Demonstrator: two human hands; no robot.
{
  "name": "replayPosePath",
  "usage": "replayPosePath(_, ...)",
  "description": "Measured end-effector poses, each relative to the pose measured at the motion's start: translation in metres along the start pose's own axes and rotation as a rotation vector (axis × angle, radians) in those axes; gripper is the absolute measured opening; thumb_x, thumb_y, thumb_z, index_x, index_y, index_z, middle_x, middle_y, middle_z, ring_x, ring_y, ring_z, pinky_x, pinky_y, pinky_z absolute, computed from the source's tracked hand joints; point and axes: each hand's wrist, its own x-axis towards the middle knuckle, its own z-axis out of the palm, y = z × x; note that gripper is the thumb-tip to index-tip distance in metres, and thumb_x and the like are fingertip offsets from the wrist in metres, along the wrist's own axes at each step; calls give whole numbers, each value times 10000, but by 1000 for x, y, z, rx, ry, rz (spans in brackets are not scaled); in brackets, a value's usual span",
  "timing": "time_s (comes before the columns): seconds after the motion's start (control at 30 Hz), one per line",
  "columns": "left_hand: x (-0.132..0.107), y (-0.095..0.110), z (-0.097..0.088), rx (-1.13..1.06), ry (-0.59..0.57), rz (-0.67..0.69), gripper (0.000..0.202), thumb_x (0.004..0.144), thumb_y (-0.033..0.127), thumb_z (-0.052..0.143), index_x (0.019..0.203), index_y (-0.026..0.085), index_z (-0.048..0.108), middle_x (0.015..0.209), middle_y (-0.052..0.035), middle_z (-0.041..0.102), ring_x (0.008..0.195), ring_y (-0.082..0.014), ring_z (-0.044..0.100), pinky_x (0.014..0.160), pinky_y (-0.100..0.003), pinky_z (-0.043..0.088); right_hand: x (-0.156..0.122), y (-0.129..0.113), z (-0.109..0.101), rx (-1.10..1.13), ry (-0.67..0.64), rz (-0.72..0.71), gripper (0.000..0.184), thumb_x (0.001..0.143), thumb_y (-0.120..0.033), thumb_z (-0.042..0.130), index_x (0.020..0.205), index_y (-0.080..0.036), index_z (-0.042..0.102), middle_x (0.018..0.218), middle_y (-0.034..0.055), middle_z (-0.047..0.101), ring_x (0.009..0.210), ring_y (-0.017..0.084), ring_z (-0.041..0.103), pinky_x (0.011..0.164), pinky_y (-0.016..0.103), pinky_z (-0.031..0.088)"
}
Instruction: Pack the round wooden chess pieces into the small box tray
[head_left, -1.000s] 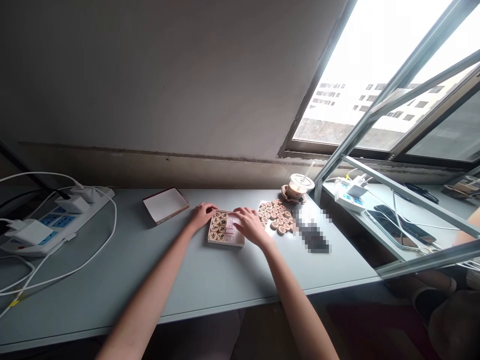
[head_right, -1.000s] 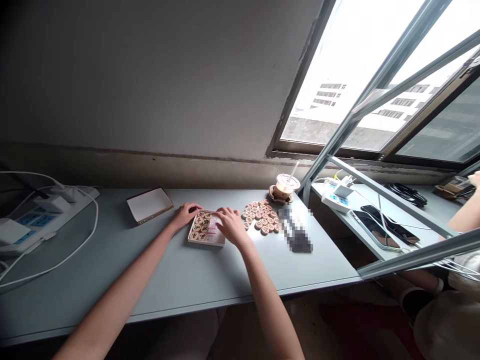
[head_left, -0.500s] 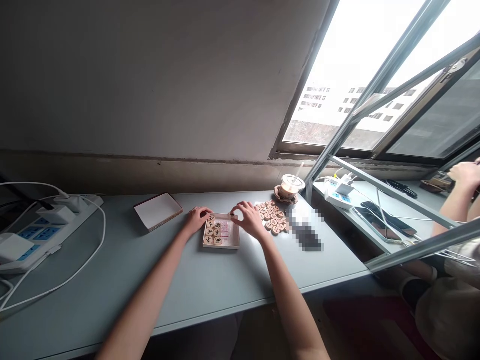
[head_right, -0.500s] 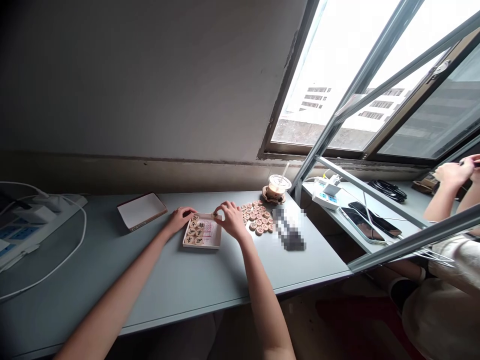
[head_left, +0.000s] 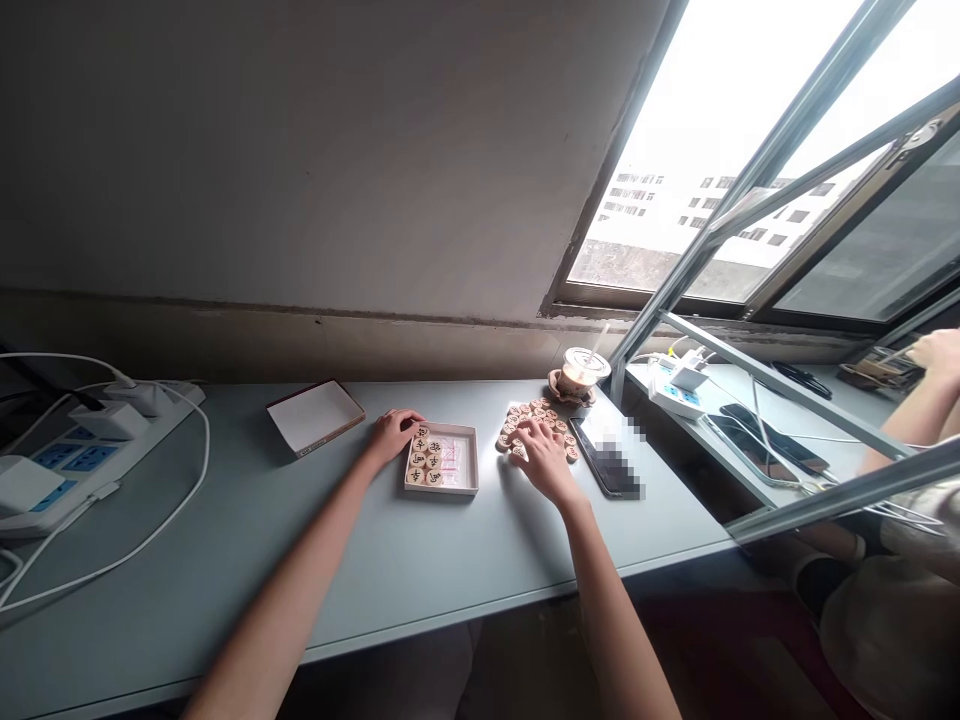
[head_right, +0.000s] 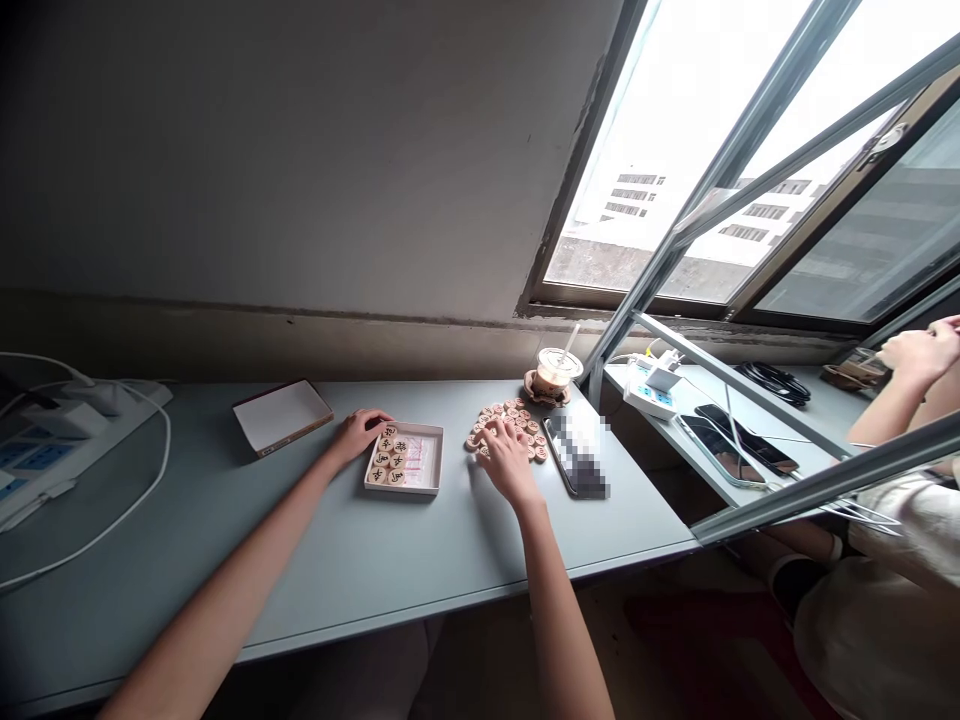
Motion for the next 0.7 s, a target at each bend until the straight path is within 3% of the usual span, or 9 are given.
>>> replayPosePath(0.13,0,-1,0,-2,-2,2,257,788,275,456,865,213,693,965,-51,696,982,-233,573,882,-351,445,-3,9,3,5,42,83,112,881,-270,501,868,-245,610,1074,55,567,1051,256,474,862,397,326)
replayPosePath(0.27,0,0,0,0,-3,11,255,785,270,454,858,216,693,960,-50,698,983,-234,574,887,-350,443,-3,4,1,55,63,50,109,886,-274,518,847,-233,611,1047,55,582,1012,246,497,847,383,350)
replayPosePath(0.4,1,-1,1,9,5,15,246,783,271,460,841,218,693,953,-49,701,973,-237,582,878,-349,452,3,-29,-5,159,44,-90,94,892,-264,533,945,-240,607,1047,50,590,997,218,509,843,344,385)
replayPosePath(0.57,1,-2,1,11,14,30,241,787,277,464,836,212,690,947,-52,702,977,-235,582,904,-353,443,22,-79,-1,179,-39,-340,286,880,-253,576,1165,-264,560,1153,58,574,1047,213,496,845,338,386)
replayPosePath(0.7,0,-1,1,-7,11,31,248,791,303,464,850,205,684,966,-58,698,979,-234,581,913,-355,435,35,-95,13,124,-67,-375,305,885,-212,567,1183,-275,570,1147,60,584,994,206,511,818,333,375)
